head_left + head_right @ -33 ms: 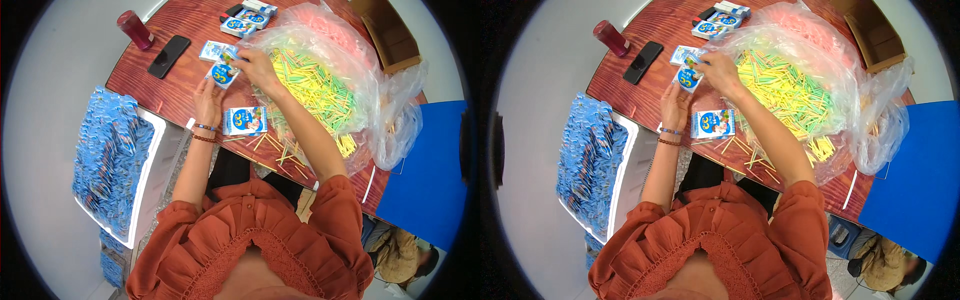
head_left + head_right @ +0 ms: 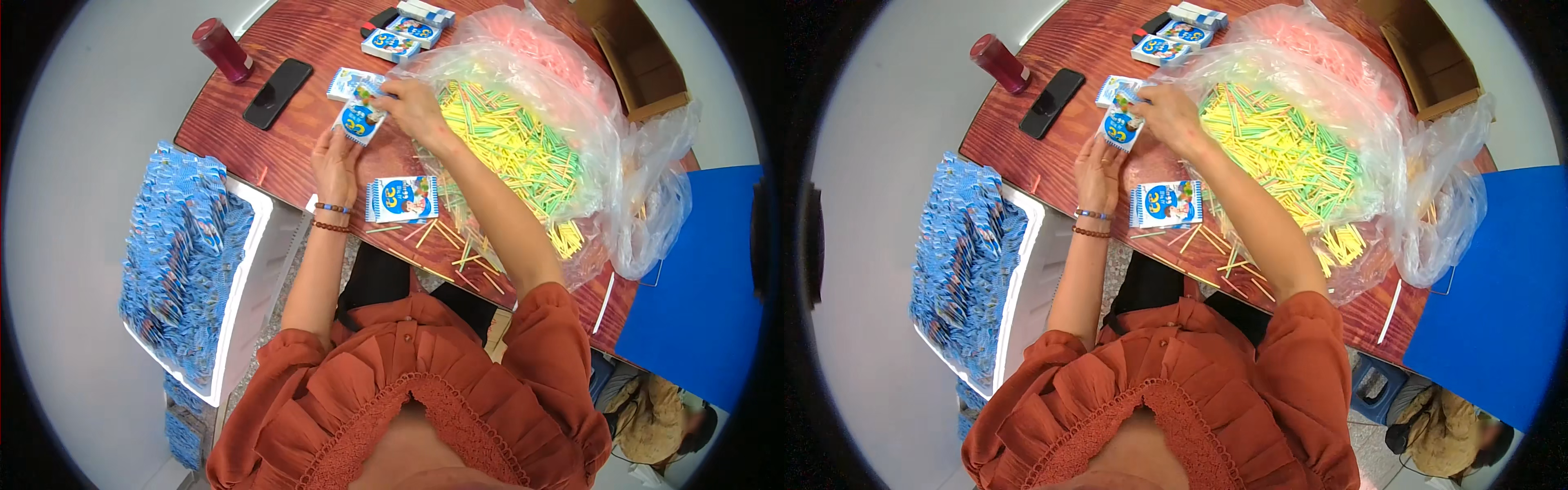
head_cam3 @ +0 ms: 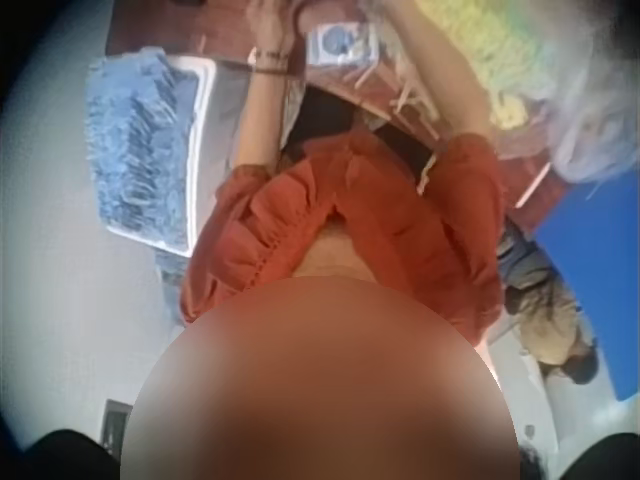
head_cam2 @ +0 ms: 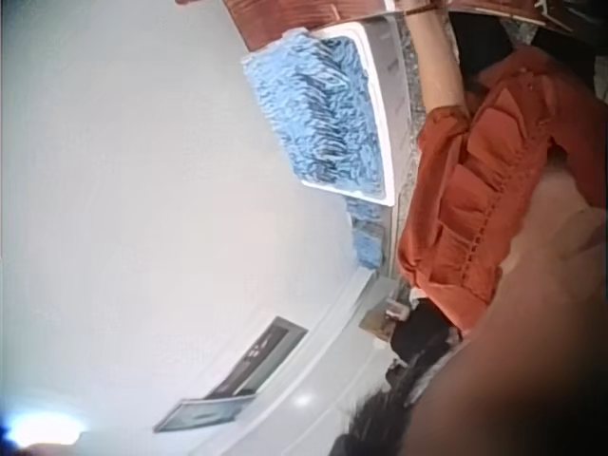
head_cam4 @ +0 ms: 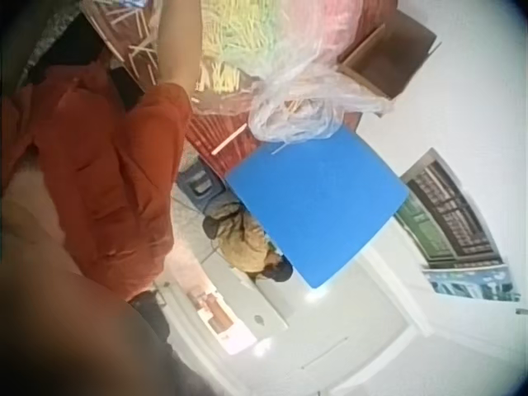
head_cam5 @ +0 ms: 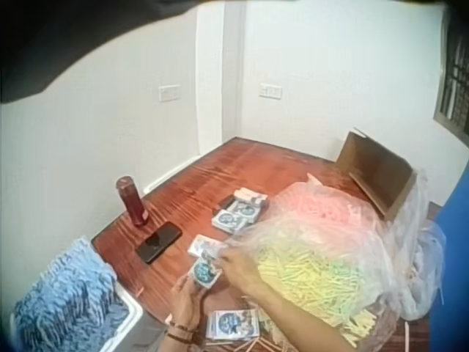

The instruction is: Packing yellow and green plastic rods into small blue packets at a workbench.

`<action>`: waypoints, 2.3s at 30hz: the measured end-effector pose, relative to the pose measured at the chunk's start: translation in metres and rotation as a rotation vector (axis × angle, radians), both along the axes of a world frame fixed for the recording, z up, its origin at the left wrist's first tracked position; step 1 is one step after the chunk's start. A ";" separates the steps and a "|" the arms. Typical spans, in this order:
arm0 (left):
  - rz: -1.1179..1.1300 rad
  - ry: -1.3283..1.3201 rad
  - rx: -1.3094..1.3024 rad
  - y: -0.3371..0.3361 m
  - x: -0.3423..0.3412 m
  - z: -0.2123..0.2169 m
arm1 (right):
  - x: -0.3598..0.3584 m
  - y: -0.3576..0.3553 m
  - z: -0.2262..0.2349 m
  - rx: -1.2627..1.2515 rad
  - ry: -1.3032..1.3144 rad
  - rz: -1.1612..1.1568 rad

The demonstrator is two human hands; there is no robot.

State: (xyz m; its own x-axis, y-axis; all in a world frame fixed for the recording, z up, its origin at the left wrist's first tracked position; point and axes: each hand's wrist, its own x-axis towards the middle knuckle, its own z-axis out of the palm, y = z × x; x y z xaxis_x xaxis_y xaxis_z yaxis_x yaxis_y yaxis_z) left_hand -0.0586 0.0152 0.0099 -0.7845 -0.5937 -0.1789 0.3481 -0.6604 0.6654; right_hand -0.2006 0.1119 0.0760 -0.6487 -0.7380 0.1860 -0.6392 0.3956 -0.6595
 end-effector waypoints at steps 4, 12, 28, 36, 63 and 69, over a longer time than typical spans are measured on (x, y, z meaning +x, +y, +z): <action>0.210 -0.151 -0.190 -0.015 -0.002 -0.015 | -0.005 -0.038 -0.011 0.027 0.096 -0.071; 0.069 -0.280 -0.340 -0.013 0.006 -0.008 | 0.003 -0.004 -0.016 -0.057 0.401 -0.065; 0.112 -0.258 -1.822 0.028 0.032 -0.003 | 0.066 0.114 -0.038 0.105 0.266 -0.039; 0.049 -0.297 -1.618 0.024 0.036 -0.002 | 0.068 0.113 -0.032 -0.110 0.105 -0.087; -0.302 -0.121 -0.156 0.106 0.037 0.022 | 0.097 0.168 -0.037 -0.625 -0.902 -0.196; -0.288 -0.129 -0.214 0.111 0.036 0.023 | 0.104 0.165 -0.030 -0.702 -0.866 -0.222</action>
